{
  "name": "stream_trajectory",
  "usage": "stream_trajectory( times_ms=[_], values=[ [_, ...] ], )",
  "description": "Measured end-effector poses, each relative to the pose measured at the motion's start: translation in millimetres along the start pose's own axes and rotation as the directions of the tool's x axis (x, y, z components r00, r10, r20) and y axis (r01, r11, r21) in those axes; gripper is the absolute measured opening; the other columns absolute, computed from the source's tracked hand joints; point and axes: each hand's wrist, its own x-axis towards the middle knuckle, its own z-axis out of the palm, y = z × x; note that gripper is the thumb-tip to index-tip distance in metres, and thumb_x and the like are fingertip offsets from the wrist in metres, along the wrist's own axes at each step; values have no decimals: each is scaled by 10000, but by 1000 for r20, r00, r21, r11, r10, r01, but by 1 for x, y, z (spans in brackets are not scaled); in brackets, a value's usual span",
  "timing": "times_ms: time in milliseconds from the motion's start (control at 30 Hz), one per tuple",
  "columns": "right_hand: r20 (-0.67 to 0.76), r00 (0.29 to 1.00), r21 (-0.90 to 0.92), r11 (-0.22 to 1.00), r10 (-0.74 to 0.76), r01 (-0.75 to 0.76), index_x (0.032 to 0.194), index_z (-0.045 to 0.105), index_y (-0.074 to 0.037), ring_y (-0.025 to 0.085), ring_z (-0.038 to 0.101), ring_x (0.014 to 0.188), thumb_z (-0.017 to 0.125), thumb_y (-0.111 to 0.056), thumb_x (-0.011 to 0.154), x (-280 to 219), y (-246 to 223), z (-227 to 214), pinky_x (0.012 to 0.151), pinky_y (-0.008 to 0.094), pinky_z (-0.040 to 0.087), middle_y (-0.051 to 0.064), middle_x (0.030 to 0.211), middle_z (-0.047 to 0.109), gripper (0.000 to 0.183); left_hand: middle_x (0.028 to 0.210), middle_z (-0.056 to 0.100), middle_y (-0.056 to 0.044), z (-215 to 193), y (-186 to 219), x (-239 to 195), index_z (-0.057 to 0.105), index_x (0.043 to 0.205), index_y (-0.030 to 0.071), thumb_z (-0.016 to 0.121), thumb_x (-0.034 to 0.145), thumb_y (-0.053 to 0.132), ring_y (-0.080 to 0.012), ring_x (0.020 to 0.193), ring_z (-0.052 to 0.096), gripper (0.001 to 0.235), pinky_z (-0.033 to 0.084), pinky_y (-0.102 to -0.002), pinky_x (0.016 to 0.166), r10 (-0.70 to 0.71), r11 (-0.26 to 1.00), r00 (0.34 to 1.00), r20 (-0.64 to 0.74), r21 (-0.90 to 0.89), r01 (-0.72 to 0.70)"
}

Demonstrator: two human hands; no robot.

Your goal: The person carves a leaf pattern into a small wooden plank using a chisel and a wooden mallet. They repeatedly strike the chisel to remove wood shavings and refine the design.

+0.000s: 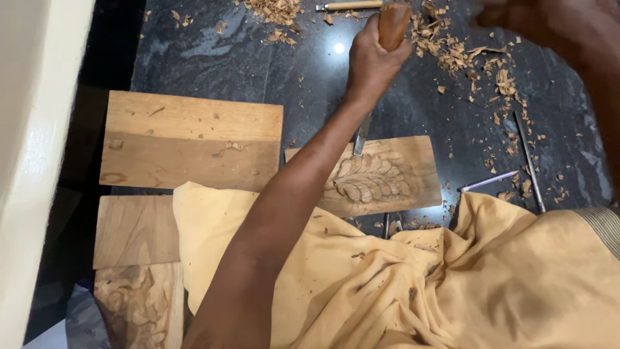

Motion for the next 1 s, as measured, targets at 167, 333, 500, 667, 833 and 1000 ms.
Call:
stream_trajectory(
  times_ms=[167, 333, 500, 667, 833, 1000],
  values=[
    [-35, 998, -131, 990, 54, -59, 1194, 704, -54, 311, 707, 948, 753, -337, 1021, 0, -19, 2, 804, 438, 576, 164, 1076, 721, 336, 829, 713, -66, 0, 2, 3, 631, 1083, 56, 781, 771, 178, -162, 687, 705, 368, 589, -329, 652, -57, 997, 998, 37, 61, 55],
    [-41, 998, -222, 973, 51, -59, 1184, 710, -34, 320, 713, 934, 788, -334, 1015, 2, -3, 10, 780, 445, 577, 174, 1064, 728, 353, 809, 688, -78, -1, 4, -1, 626, 1074, 46, 771, 802, 173, -165, 676, 683, 334, 571, -342, 637, -47, 998, 997, 55, 35, 45],
    [-45, 997, -274, 960, 55, -65, 1174, 716, -14, 329, 719, 920, 824, -331, 1009, -2, 10, 10, 756, 451, 577, 183, 1052, 734, 373, 850, 703, -70, 0, 4, -3, 623, 1095, 41, 768, 797, 165, -157, 724, 692, 354, 573, -335, 678, 11, 1000, 999, 50, -9, -11],
    [-34, 997, -274, 959, 69, -76, 1173, 723, 1, 338, 728, 927, 841, -321, 1018, -2, 7, 15, 756, 455, 580, 189, 1049, 744, 376, 813, 717, -78, 0, 4, -4, 637, 1051, 37, 777, 791, 172, -170, 708, 697, 324, 570, -338, 682, -47, 999, 997, 69, -7, 47],
    [-24, 997, -266, 961, 73, -77, 1187, 719, 3, 342, 730, 957, 833, -306, 1025, -5, 4, 11, 783, 451, 581, 189, 1068, 746, 367, 805, 710, -77, 3, -2, -6, 640, 1033, 29, 775, 779, 166, -174, 697, 690, 319, 571, -346, 662, -45, 998, 997, 63, 41, 42],
    [-35, 999, -233, 972, 36, -43, 1195, 710, 7, 343, 727, 972, 837, -296, 1016, -17, 13, -3, 792, 449, 581, 191, 1083, 742, 374, 802, 695, -51, 6, 6, -4, 641, 1075, 30, 800, 762, 179, -137, 653, 681, 382, 578, -330, 600, 5, 1000, 995, 99, -31, -2]
  ],
)
